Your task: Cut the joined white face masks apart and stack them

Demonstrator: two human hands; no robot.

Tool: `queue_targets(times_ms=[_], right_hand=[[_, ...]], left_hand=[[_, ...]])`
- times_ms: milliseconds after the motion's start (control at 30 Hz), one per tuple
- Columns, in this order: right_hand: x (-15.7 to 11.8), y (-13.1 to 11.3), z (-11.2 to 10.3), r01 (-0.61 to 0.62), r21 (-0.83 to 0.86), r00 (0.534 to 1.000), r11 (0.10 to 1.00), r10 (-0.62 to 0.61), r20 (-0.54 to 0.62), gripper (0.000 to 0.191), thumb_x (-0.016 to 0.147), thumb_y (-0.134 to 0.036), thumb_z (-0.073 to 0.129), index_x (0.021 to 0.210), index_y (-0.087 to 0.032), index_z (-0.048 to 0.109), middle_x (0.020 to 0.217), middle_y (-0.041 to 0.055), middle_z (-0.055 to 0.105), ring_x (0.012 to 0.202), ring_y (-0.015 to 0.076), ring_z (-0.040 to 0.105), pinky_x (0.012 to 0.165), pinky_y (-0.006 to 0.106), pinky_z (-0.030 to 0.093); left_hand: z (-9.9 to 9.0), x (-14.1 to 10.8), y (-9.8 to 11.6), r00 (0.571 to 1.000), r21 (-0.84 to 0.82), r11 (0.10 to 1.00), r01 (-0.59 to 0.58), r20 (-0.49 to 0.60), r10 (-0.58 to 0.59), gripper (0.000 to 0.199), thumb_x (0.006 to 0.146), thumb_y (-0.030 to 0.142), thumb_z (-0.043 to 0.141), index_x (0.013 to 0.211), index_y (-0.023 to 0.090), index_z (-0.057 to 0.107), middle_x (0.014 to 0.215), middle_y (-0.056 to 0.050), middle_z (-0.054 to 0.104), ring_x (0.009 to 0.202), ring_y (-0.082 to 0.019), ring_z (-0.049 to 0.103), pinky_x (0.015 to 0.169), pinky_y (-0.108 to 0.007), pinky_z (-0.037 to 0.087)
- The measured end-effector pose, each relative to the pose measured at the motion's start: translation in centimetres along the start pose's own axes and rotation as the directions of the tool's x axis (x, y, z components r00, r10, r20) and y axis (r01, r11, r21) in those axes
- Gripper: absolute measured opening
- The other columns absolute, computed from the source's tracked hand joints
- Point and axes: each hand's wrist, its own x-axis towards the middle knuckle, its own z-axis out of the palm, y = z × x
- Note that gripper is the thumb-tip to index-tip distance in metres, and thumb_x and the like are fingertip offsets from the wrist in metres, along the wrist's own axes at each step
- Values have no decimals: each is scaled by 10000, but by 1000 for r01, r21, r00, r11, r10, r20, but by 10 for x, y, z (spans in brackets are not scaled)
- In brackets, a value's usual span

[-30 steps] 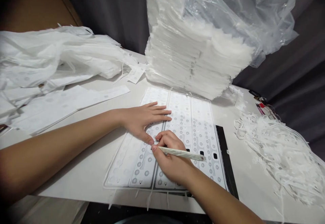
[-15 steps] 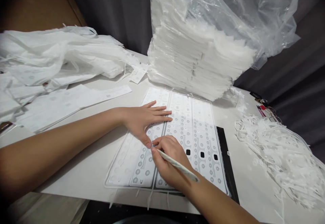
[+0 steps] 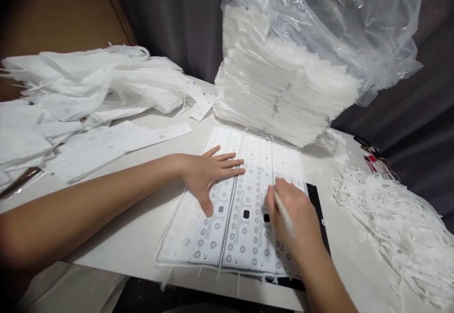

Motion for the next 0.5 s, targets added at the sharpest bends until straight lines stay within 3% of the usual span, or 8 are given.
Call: queue_targets(times_ms=[100,200,267,367,500], right_hand=[[5,5,-13,-15,73,1000,997,14,20,232,934,-338,443,871,-204,623,884,121,712,781,278,685,629,364,509],[6,-20,-12,-40,362,988,931,-17,152,265,922,-351,468,715,-219,567,929,88,724,911,268,689,667,329,525],[2,-39,-4,-52,524,967,850,-88,238,287,915,-317,473,645,-225,500,840,63,717,981,257,673,693,313,531],[-7,-57,13,50,602,957,797,-211,200,255,912,-237,461,657,-229,451,751,49,674,1053,244,639,770,332,523],[-14,-56,25,120,585,961,802,-241,134,247,919,-191,448,678,-232,414,740,50,648,1042,231,635,786,343,523]], left_hand=[[0,-1,0,999,29,1000,2,33,-3,1206,492,684,737,1495,252,226,1561,-77,89,1423,-395,19,1086,-626,-84],[2,-2,-1,1000,40,999,-6,30,5,1193,516,692,715,1501,247,208,1563,-70,70,1425,-390,4,1089,-620,-87],[3,-2,-1,1000,51,999,-8,30,7,1176,538,681,709,1504,251,194,1563,-64,54,1428,-380,-6,1088,-617,-96],[4,-2,-1,999,70,998,-10,47,7,1188,546,671,709,1510,248,159,1564,-53,26,1429,-377,-23,1082,-621,-107],[3,-2,0,999,72,997,-5,48,2,1194,545,665,711,1511,240,154,1563,-50,25,1428,-380,-29,1080,-630,-102]])
